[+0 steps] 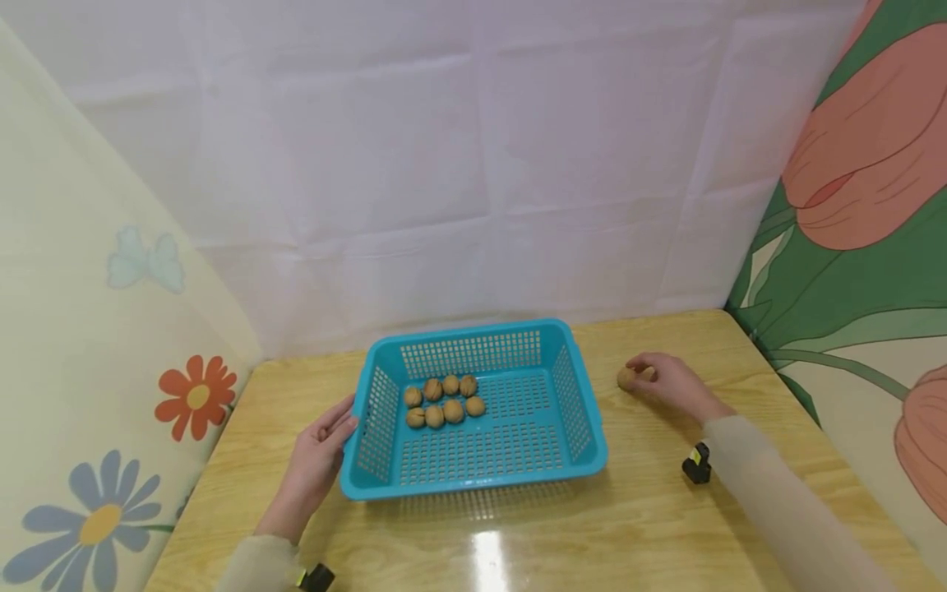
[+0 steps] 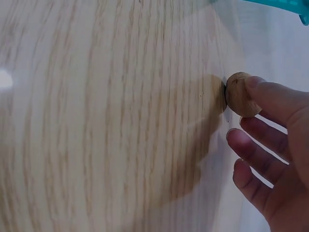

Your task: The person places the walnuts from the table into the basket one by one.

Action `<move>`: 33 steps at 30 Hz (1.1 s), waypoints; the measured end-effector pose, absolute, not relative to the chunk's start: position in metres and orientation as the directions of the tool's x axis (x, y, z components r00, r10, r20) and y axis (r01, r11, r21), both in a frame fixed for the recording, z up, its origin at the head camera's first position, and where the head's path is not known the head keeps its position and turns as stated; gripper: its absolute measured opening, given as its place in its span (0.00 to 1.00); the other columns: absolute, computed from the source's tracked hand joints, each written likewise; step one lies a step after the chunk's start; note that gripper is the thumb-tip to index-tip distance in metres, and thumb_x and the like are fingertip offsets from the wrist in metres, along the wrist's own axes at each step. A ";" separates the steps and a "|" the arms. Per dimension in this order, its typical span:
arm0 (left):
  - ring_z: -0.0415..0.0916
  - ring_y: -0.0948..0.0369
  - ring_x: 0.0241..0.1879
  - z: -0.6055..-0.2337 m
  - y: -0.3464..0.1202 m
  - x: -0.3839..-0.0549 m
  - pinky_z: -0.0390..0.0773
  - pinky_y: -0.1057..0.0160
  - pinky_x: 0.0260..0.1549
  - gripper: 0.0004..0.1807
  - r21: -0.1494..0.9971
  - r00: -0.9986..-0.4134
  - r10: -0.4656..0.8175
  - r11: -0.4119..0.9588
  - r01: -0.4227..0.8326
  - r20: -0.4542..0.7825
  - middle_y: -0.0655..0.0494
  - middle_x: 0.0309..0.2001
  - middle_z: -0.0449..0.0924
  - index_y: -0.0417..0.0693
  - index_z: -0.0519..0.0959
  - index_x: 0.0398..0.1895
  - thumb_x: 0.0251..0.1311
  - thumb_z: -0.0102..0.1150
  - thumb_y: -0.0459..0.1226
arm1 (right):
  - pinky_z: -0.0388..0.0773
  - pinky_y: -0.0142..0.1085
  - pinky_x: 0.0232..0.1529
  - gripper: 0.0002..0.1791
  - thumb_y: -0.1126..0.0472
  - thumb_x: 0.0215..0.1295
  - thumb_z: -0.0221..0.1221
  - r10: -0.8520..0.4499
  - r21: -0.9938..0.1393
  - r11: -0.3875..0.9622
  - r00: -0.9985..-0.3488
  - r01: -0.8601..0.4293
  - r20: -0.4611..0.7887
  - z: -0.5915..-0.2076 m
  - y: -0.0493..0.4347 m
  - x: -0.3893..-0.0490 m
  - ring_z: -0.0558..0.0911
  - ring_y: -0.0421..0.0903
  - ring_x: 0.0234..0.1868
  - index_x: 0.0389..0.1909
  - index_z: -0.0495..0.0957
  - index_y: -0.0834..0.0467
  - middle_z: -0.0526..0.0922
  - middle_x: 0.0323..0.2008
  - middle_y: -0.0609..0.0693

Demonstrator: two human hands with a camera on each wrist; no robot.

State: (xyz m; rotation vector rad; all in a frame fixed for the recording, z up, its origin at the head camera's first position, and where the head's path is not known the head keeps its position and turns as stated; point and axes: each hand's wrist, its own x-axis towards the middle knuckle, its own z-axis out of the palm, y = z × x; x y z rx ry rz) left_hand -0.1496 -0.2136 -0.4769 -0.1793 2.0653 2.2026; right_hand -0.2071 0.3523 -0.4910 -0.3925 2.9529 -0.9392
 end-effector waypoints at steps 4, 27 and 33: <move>0.80 0.74 0.56 -0.478 -0.214 -0.148 0.82 0.68 0.56 0.29 0.985 -0.987 0.009 -0.063 -0.163 -0.163 0.42 0.75 0.67 0.42 0.64 0.79 0.78 0.55 0.36 | 0.83 0.53 0.45 0.22 0.59 0.72 0.66 -0.266 -0.580 0.780 -0.964 -0.235 0.033 -0.493 0.350 -0.206 0.83 0.59 0.45 0.59 0.79 0.70 0.84 0.51 0.67; 0.79 0.74 0.56 -0.476 -0.214 -0.149 0.81 0.69 0.56 0.29 0.982 -0.983 0.003 -0.053 -0.181 -0.182 0.43 0.75 0.68 0.43 0.64 0.79 0.79 0.54 0.37 | 0.79 0.36 0.31 0.22 0.57 0.72 0.66 -0.262 -0.612 0.750 -0.962 -0.249 0.069 -0.454 0.338 -0.193 0.80 0.44 0.38 0.61 0.80 0.63 0.84 0.52 0.63; 0.79 0.75 0.56 -0.475 -0.214 -0.149 0.81 0.69 0.56 0.29 0.983 -0.985 0.010 -0.054 -0.173 -0.172 0.42 0.75 0.67 0.43 0.63 0.79 0.79 0.54 0.37 | 0.80 0.36 0.32 0.22 0.55 0.73 0.66 -0.258 -0.618 0.746 -0.963 -0.249 0.076 -0.436 0.330 -0.191 0.81 0.47 0.41 0.62 0.80 0.62 0.84 0.52 0.60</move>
